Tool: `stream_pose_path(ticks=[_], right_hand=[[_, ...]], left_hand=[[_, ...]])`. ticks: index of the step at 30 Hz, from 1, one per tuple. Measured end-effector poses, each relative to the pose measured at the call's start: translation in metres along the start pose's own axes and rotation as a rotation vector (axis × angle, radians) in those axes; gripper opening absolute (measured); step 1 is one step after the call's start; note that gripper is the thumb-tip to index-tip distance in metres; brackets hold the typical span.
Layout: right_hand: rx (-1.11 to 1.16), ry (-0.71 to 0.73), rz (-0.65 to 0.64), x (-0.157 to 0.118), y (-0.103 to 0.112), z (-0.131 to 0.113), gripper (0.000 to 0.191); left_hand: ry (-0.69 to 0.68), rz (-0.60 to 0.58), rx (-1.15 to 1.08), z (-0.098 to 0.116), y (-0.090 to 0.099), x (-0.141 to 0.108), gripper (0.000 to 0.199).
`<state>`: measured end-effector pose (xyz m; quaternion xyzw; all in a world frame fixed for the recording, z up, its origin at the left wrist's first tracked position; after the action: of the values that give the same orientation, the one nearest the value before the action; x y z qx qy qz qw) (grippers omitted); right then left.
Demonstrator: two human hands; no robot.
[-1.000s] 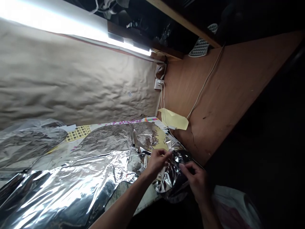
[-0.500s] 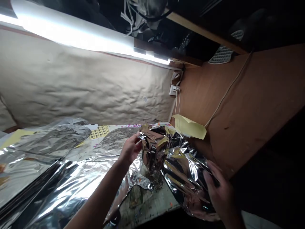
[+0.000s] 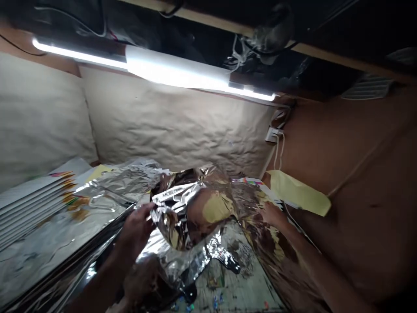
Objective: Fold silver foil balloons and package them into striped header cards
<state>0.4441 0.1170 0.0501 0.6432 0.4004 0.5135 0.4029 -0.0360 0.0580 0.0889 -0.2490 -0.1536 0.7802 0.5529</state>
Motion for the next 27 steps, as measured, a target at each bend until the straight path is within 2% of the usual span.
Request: stream_pose_path(ticks=[2, 4, 5, 8, 10, 13, 15, 16, 18, 20, 24, 27], right_hand=[[0.04, 0.109, 0.047, 0.007, -0.003, -0.037, 0.052], [0.108, 0.285, 0.044, 0.008, -0.011, -0.09, 0.057], [0.149, 0.393, 0.015, 0.005, -0.017, -0.119, 0.057], [0.243, 0.676, -0.175, -0.017, -0.039, -0.197, 0.058], [0.239, 0.739, -0.304, -0.032, -0.055, -0.229, 0.063], [0.181, 0.711, -0.359, -0.041, -0.07, -0.249, 0.067], [0.16, 0.699, -0.353, -0.04, -0.075, -0.252, 0.067], [0.152, 0.693, -0.349, -0.039, -0.077, -0.252, 0.067], [0.145, 0.687, -0.347, -0.038, -0.078, -0.253, 0.068], [0.149, 0.686, -0.341, -0.04, -0.078, -0.253, 0.067], [0.145, 0.676, -0.302, -0.045, -0.077, -0.255, 0.066], [0.115, 0.653, -0.235, -0.044, -0.072, -0.261, 0.067]], left_hand=[[0.079, 0.084, 0.076, -0.02, 0.032, -0.021, 0.029], [0.15, 0.11, 0.1, -0.041, 0.054, -0.042, 0.042], [0.14, 0.103, 0.106, -0.047, 0.063, -0.052, 0.046], [0.032, 0.081, 0.232, -0.054, 0.091, -0.072, 0.05], [-0.053, 0.14, 0.441, -0.046, 0.116, -0.08, 0.049], [-0.261, 0.316, 0.846, -0.019, 0.152, -0.083, 0.048], [-0.411, 0.393, 1.081, 0.003, 0.164, -0.079, 0.052], [-0.444, 0.41, 1.185, 0.012, 0.166, -0.075, 0.056], [-0.425, 0.392, 1.357, 0.026, 0.166, -0.061, 0.067], [-0.346, 0.348, 1.463, 0.032, 0.162, -0.045, 0.069], [-0.289, 0.227, 1.44, 0.034, 0.153, -0.015, 0.042], [-0.182, 0.044, 1.143, 0.033, 0.145, 0.003, 0.028]])
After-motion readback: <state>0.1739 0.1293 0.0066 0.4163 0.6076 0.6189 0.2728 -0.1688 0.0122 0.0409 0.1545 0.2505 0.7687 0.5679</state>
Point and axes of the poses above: each hand's wrist, its own x-axis towards the middle knuckle, its own y-axis out of the back of the hand, z = x × y, the point moved 3 cm from there along x, towards the middle knuckle, and after that the axes turned 8 degrees about z, right-handed, at the moved point
